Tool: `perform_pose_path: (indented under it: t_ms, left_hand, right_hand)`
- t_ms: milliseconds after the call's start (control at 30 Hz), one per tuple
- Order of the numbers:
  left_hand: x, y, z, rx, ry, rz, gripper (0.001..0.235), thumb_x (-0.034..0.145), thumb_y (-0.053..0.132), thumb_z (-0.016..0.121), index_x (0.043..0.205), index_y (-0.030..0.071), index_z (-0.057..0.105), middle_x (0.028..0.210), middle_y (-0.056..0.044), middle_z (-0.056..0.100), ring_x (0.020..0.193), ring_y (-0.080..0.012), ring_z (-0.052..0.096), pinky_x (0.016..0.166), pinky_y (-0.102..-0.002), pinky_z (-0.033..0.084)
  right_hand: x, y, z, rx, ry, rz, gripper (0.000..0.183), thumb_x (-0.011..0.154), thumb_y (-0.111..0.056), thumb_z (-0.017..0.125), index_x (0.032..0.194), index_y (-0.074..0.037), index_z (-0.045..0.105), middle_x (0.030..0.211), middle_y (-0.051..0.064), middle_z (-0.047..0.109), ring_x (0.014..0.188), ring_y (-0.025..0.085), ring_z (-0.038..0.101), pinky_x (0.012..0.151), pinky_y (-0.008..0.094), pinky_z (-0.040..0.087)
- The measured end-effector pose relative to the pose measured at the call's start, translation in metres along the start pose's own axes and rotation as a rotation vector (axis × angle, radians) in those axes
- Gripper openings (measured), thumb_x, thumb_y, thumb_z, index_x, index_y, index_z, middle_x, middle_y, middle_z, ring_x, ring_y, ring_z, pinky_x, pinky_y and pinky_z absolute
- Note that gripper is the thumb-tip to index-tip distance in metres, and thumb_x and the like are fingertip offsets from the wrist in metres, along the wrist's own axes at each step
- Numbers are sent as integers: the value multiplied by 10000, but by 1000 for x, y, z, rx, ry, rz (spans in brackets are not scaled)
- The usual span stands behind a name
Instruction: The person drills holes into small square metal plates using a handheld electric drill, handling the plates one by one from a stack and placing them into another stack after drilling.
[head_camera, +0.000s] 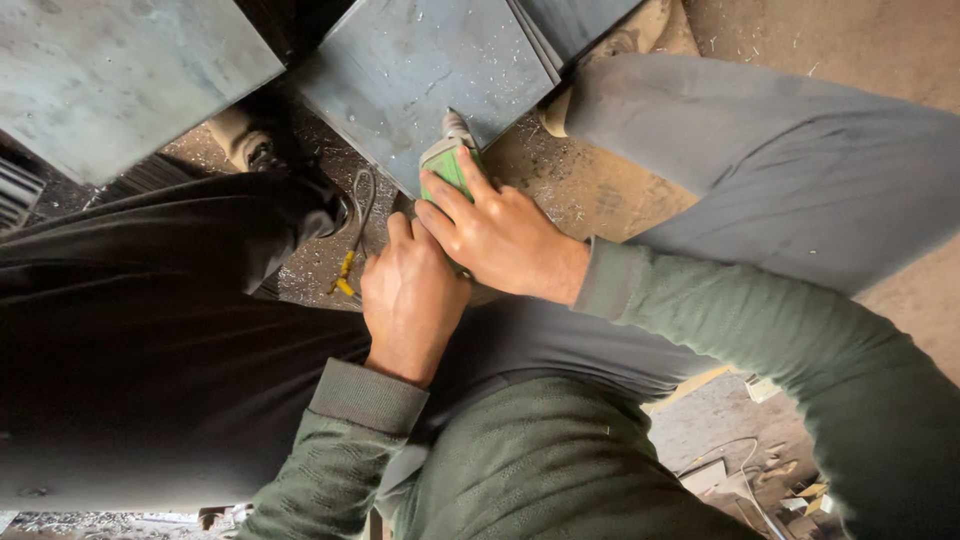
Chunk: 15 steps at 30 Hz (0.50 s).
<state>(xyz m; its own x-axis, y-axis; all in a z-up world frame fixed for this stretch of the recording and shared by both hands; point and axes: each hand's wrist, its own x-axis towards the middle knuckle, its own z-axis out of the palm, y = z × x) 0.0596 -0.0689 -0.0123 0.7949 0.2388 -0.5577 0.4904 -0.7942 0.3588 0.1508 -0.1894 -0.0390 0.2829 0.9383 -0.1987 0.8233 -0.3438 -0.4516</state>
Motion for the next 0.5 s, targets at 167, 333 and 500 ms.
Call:
perform_pose_path:
  t_ms: [167, 333, 500]
  left_hand:
    - [3, 8, 0, -52, -26, -45, 371, 692, 211, 795, 941, 12, 606, 891, -148, 617, 660, -345, 698, 564, -426, 574]
    - [5, 16, 4, -56, -36, -59, 355, 801, 185, 744, 1024, -51, 600, 910, -168, 627, 653, -340, 714, 532, -417, 577]
    - [9, 21, 0, -49, -61, -62, 436, 756, 207, 751, 1050, -79, 604, 931, -197, 636, 654, -352, 715, 530, -428, 575]
  right_hand:
    - [7, 8, -21, 193, -108, 19, 572, 758, -108, 691, 1316, -1, 626, 1428, 217, 570, 1356, 531, 482, 757, 476, 630]
    - [9, 24, -50, 469, -283, 42, 753, 596, -109, 731, 1332, -11, 610, 1508, 226, 505, 1404, 538, 347, 888, 552, 535]
    - [4, 31, -53, 678, -226, 139, 593, 764, -110, 683, 1346, -3, 641, 1498, 219, 534, 1451, 507, 337, 1069, 538, 425]
